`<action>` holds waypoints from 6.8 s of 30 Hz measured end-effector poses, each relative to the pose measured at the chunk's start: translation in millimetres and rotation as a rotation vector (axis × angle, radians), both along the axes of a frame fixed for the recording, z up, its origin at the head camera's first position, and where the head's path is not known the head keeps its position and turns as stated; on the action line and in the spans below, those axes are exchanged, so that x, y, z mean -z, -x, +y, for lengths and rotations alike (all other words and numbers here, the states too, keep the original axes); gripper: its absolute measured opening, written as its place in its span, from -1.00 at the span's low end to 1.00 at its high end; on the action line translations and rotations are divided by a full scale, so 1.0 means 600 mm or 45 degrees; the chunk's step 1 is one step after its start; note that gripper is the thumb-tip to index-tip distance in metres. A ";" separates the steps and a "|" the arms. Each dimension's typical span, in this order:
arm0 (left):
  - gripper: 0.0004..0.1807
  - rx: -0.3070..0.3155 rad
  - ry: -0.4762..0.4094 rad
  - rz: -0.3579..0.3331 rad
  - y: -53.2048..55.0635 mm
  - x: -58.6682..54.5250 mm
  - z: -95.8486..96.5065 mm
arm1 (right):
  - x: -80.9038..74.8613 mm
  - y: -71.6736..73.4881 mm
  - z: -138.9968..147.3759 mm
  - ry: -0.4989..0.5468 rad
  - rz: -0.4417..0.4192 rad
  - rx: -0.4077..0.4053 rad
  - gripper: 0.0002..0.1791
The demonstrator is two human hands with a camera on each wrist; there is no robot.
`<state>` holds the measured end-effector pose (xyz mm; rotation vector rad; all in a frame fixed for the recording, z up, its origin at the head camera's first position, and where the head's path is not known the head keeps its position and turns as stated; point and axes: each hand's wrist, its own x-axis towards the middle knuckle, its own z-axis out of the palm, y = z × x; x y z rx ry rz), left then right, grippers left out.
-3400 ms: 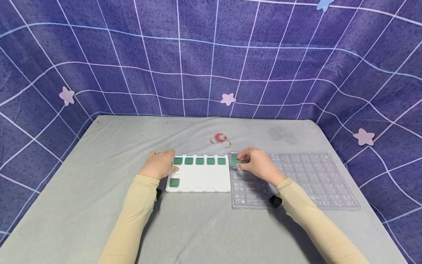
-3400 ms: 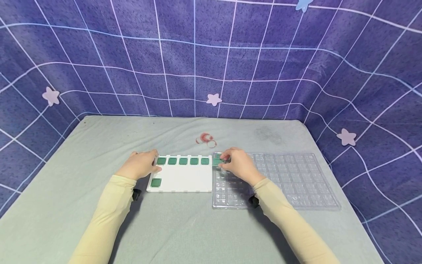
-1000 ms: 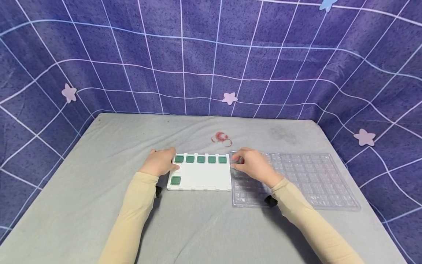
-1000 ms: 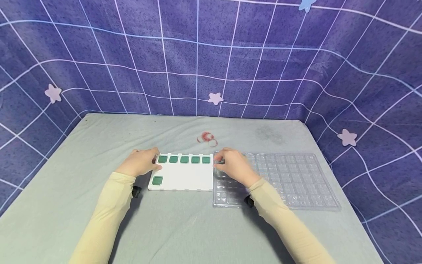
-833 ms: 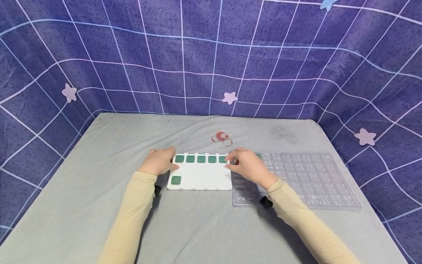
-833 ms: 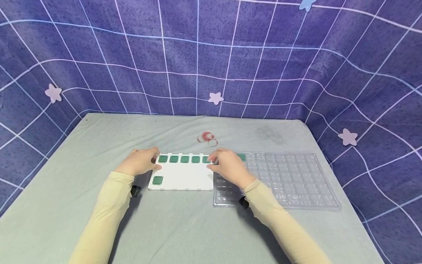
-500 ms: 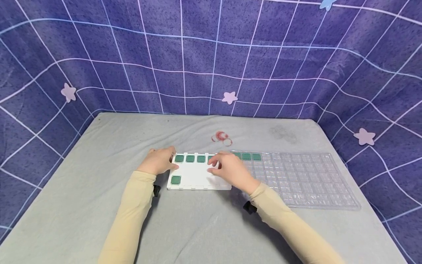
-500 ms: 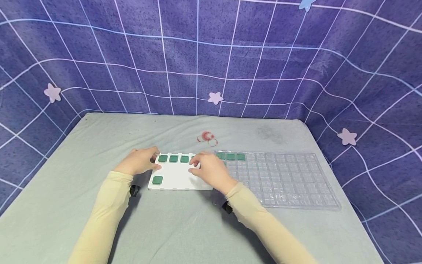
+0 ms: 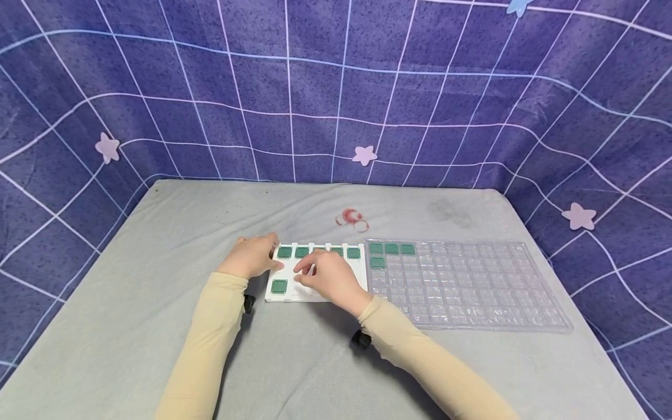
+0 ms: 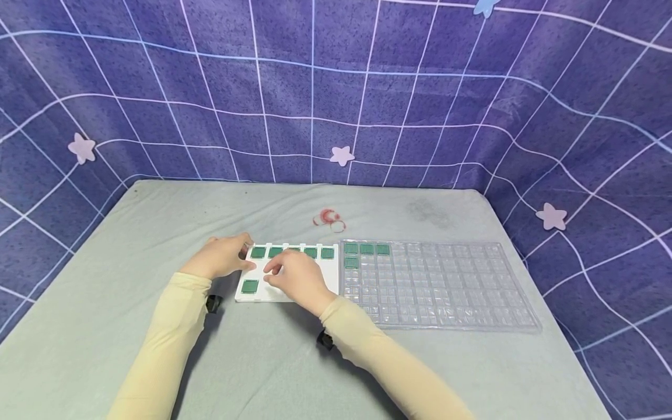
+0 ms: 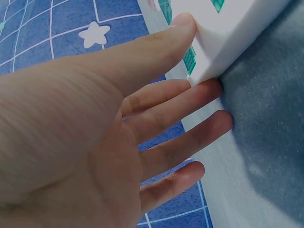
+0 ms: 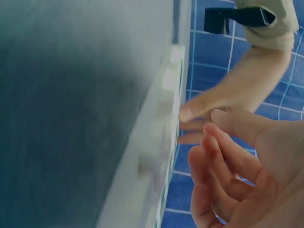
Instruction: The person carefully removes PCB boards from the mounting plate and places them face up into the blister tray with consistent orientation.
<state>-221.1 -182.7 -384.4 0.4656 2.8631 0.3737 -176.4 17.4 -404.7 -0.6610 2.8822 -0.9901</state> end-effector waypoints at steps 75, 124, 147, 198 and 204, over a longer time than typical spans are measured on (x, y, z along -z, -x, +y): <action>-0.56 0.004 0.005 0.019 -0.003 -0.001 0.003 | 0.020 -0.017 -0.051 -0.211 0.151 -0.044 -0.76; -0.54 0.003 0.001 0.006 -0.003 -0.004 0.005 | 0.007 -0.005 -0.016 -0.183 0.079 -0.255 -0.71; -0.49 -0.002 0.007 -0.025 -0.004 -0.004 0.004 | -0.015 -0.003 0.010 -0.184 0.088 -0.041 -0.68; -0.40 0.006 0.005 -0.022 -0.004 -0.001 0.002 | -0.007 0.003 0.234 0.007 0.019 0.232 -0.69; -0.41 0.005 0.003 -0.023 -0.005 -0.001 0.003 | 0.001 0.010 0.268 -0.029 0.026 0.269 -0.70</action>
